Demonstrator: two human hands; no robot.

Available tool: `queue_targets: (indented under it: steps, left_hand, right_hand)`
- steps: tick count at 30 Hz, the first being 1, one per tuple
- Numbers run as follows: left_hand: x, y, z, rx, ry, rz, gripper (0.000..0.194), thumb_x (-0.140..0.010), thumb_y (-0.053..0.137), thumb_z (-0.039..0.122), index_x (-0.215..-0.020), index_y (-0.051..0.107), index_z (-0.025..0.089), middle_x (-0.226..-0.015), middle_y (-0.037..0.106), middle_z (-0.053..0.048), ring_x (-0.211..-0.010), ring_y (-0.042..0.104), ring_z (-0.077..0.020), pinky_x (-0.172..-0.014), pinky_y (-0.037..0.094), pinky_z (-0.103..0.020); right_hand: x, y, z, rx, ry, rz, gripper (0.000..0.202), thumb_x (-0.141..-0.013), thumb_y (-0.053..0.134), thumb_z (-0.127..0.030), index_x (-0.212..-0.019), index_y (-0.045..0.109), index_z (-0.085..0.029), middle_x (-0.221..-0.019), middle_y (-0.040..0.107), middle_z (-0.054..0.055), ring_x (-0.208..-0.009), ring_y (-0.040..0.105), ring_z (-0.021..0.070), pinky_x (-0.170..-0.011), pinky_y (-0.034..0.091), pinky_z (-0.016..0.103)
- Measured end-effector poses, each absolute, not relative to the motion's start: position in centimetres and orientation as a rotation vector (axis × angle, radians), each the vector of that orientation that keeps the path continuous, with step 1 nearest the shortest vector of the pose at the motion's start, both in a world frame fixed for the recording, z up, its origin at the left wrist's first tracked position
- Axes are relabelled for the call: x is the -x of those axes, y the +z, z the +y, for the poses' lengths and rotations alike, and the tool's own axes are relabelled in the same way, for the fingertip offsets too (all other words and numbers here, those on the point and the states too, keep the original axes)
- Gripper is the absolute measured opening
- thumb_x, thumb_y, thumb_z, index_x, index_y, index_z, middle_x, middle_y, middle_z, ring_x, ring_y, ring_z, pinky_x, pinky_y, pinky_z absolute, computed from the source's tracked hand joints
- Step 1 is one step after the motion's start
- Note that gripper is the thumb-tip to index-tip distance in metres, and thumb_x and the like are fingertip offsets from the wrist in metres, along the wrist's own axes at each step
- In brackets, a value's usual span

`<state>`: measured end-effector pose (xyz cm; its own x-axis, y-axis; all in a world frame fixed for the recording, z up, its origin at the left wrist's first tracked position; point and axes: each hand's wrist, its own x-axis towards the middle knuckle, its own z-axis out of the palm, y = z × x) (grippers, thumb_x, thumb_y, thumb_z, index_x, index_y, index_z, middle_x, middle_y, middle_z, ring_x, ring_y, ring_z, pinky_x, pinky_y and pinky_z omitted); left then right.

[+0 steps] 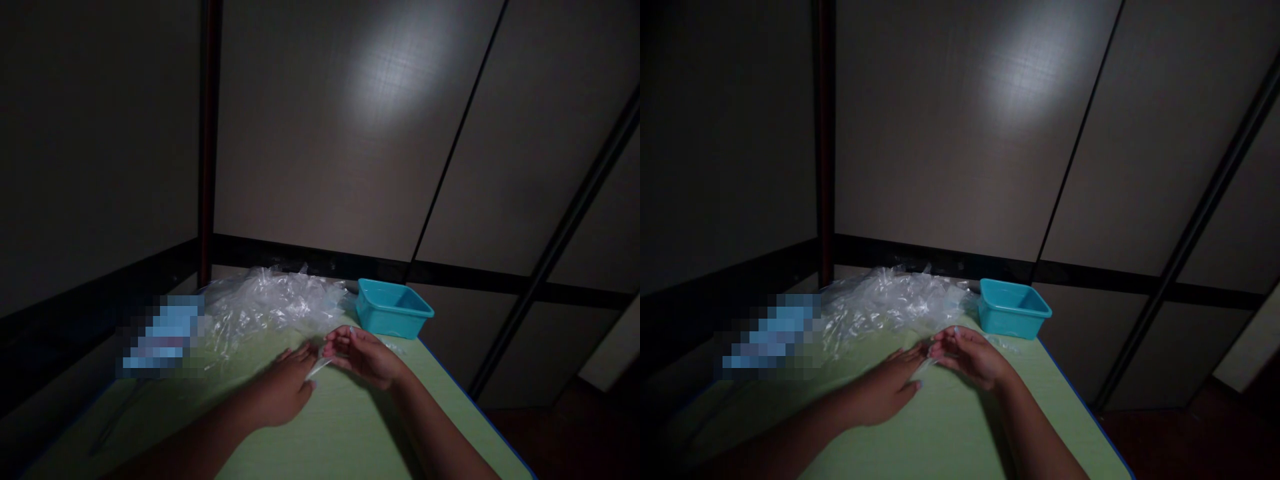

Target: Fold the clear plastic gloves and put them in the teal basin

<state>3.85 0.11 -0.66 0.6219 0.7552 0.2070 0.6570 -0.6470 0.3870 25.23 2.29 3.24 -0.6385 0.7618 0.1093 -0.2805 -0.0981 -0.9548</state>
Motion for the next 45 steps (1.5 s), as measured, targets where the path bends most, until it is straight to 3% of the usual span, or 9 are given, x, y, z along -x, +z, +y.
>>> queue_targets:
  steps: [5,9,13,18,22,26,30,38,45]
  left_hand:
    - [-4.2,-0.1,0.0,-2.525,0.671,1.172,0.061,-0.079,0.049,0.028,-0.137,0.03,0.021,-0.143,0.031,-0.007,-0.13,0.028,-0.0228,-0.109,0.02,-0.039]
    - [-4.3,0.1,0.1,-2.49,0.771,1.097,0.049,-0.084,0.037,0.019,-0.133,0.036,0.022,-0.14,0.036,-0.002,-0.127,0.033,-0.0168,-0.108,0.023,-0.031]
    - [-4.2,0.0,0.2,-2.395,0.772,1.046,0.044,-0.089,0.033,0.025,-0.132,0.039,0.025,-0.138,0.04,0.002,-0.126,0.036,-0.0151,-0.107,0.025,-0.029]
    - [-4.1,0.8,0.2,-2.105,0.847,1.031,0.039,-0.088,0.037,0.032,-0.123,0.051,0.021,-0.13,0.049,-0.002,-0.121,0.042,-0.0199,-0.105,0.027,-0.033]
    - [-4.0,1.3,0.3,-1.686,0.915,0.855,0.038,-0.084,0.045,0.039,-0.106,0.062,0.014,-0.101,0.066,-0.006,-0.096,0.057,-0.0236,-0.087,0.041,-0.035]
    - [-4.0,1.5,0.2,-1.305,0.947,0.795,0.032,-0.075,0.058,0.036,-0.095,0.065,0.012,-0.084,0.068,-0.004,-0.077,0.059,-0.0182,-0.071,0.042,-0.026]
    - [-3.9,2.3,-0.3,-1.104,0.869,0.724,0.027,-0.072,0.062,0.029,-0.09,0.065,0.01,-0.075,0.066,-0.005,-0.068,0.06,-0.0162,-0.062,0.041,-0.023]
    - [-3.4,2.7,-0.2,-0.902,0.689,0.64,0.048,-0.069,0.065,0.038,-0.108,0.051,0.014,-0.102,0.063,-0.013,-0.084,0.064,-0.0331,-0.069,0.048,-0.043]
    - [-2.8,2.0,0.7,-1.21,0.576,0.947,0.057,-0.078,0.046,0.058,-0.12,0.04,0.021,-0.057,0.064,-0.004,-0.057,0.066,-0.0241,-0.047,0.043,-0.025]
  right_hand:
    - [-25.1,3.4,2.2,0.506,1.793,-1.435,0.031,-0.08,0.058,-0.041,-0.099,0.059,-0.017,-0.102,0.06,0.008,-0.101,0.054,0.0183,-0.096,0.034,0.04]
    - [-25.0,3.6,1.9,0.492,1.792,-1.451,0.033,-0.079,0.059,-0.041,-0.101,0.058,-0.017,-0.104,0.059,0.008,-0.103,0.053,0.0185,-0.095,0.035,0.04]
    - [-25.1,3.7,2.1,0.53,1.75,-1.47,0.033,-0.076,0.063,-0.04,-0.103,0.057,-0.02,-0.104,0.059,0.008,-0.104,0.052,0.0199,-0.093,0.037,0.043]
    - [-25.4,3.3,3.1,0.773,1.223,-1.673,0.028,-0.074,0.065,-0.037,-0.097,0.062,-0.021,-0.103,0.059,0.006,-0.099,0.053,0.0209,-0.082,0.043,0.036]
    - [-25.0,2.9,3.5,0.903,0.94,-1.862,0.029,-0.071,0.068,-0.037,-0.094,0.064,-0.02,-0.1,0.061,0.006,-0.096,0.054,0.0214,-0.081,0.041,0.033]
    - [-24.5,2.7,3.4,0.873,1.025,-1.81,0.023,-0.069,0.069,-0.037,-0.076,0.064,-0.016,-0.076,0.062,0.002,-0.073,0.055,0.0154,-0.068,0.041,0.028]
    - [-24.4,2.6,3.4,0.838,1.139,-1.749,0.025,-0.066,0.071,-0.038,-0.068,0.061,-0.015,-0.066,0.058,0.0,-0.062,0.051,0.0116,-0.06,0.037,0.024]
    - [-25.4,2.3,4.3,0.902,1.12,-1.718,0.029,-0.067,0.069,-0.04,-0.066,0.055,-0.015,-0.058,0.049,-0.003,-0.052,0.042,0.0079,-0.051,0.032,0.021]
    - [-26.1,0.9,5.3,1.237,0.998,-1.874,0.031,-0.065,0.063,-0.044,-0.064,0.051,-0.015,-0.051,0.047,-0.003,-0.046,0.041,0.0087,-0.046,0.031,0.021]
